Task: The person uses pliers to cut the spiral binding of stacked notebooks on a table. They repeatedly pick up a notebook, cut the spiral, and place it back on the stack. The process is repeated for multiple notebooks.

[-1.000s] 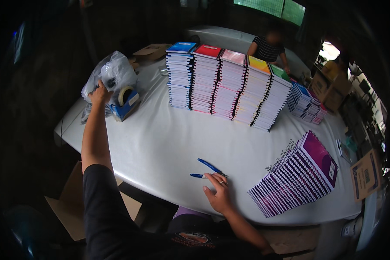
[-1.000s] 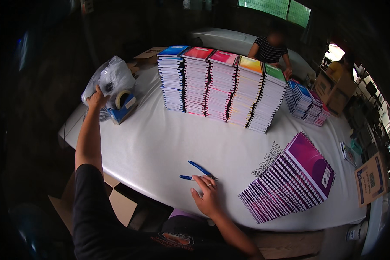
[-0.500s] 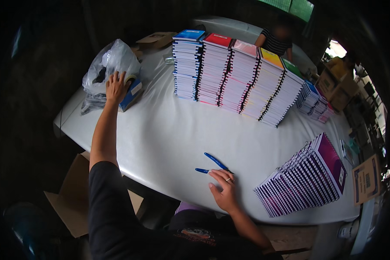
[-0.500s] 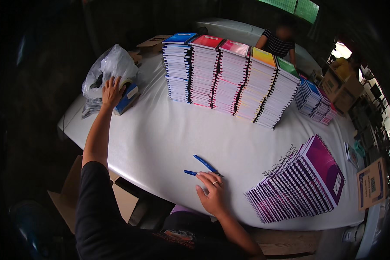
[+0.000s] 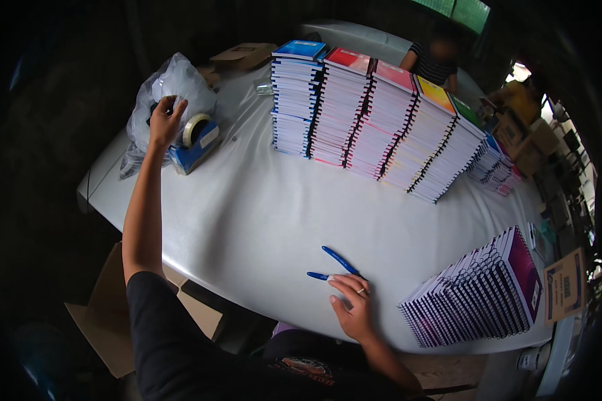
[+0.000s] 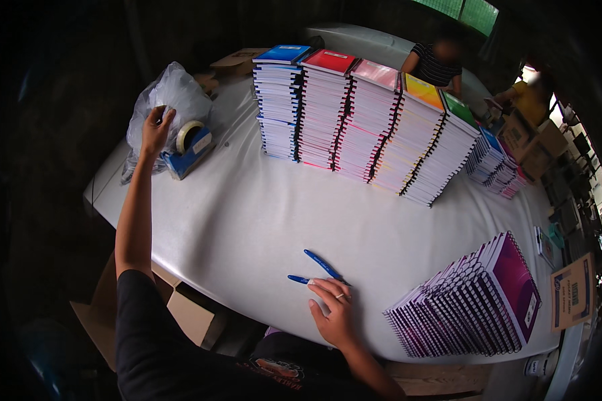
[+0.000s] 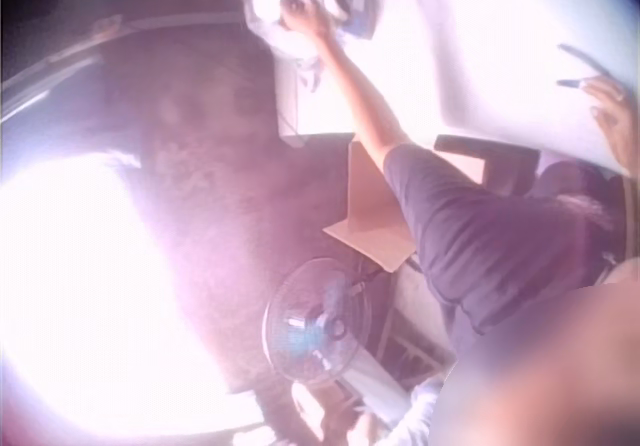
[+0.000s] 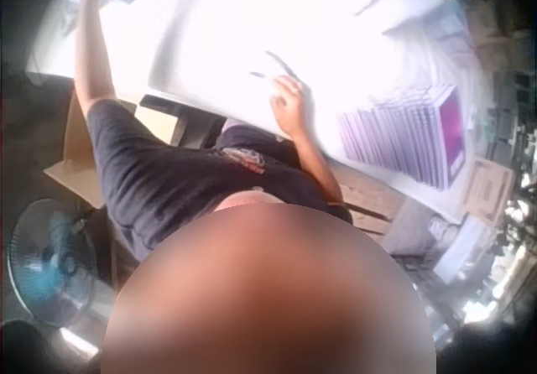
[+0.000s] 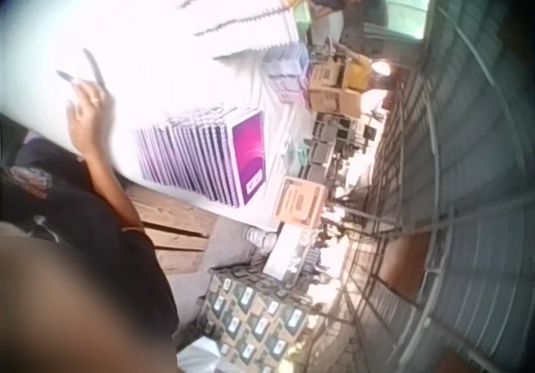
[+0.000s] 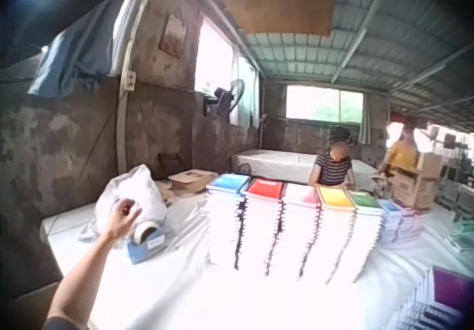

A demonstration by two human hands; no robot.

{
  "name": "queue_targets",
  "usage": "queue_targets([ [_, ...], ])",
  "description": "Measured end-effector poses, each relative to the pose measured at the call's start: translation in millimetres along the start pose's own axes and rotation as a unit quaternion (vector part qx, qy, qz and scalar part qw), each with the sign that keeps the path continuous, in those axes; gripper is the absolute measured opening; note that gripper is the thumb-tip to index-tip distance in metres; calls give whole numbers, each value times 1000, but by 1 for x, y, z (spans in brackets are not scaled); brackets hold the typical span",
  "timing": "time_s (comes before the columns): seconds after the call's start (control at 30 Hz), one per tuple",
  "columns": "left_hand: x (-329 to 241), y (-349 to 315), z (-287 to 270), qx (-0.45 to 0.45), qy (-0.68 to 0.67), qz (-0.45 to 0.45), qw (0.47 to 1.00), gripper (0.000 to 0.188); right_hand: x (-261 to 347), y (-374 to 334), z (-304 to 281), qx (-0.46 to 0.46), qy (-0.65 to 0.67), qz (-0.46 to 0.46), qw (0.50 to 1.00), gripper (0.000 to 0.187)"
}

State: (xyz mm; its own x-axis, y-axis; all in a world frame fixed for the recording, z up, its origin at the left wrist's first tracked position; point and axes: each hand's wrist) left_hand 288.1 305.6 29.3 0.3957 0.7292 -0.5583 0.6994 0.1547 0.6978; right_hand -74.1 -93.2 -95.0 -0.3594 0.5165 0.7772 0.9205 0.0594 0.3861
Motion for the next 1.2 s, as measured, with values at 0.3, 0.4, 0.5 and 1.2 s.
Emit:
queue_targets([
  [0.3,-154,-27,-56,-235,64,362,900,25,1,2,0,5,-21,-12,1000,27],
  [0.4,-147,21,-65,-353,32,360,863,19,2,2,0,7,-25,-13,1000,27],
  [0.5,-110,82,-61,-397,46,276,874,18,4,1,-1,11,-27,-1,1000,27],
  [1.2,111,82,-204,-259,-77,-374,887,40,1,-1,2,-2,0,2,1000,28],
])
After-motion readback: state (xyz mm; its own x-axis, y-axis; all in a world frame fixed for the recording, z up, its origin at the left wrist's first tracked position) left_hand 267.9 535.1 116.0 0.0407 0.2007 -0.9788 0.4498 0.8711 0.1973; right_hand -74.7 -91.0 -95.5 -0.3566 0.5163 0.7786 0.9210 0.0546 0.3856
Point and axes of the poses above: each hand's wrist, its own y-axis towards the middle knuckle, its own z-axis out of the palm, x = y × z, and after that the axes turned 6 degrees about y, right-handed
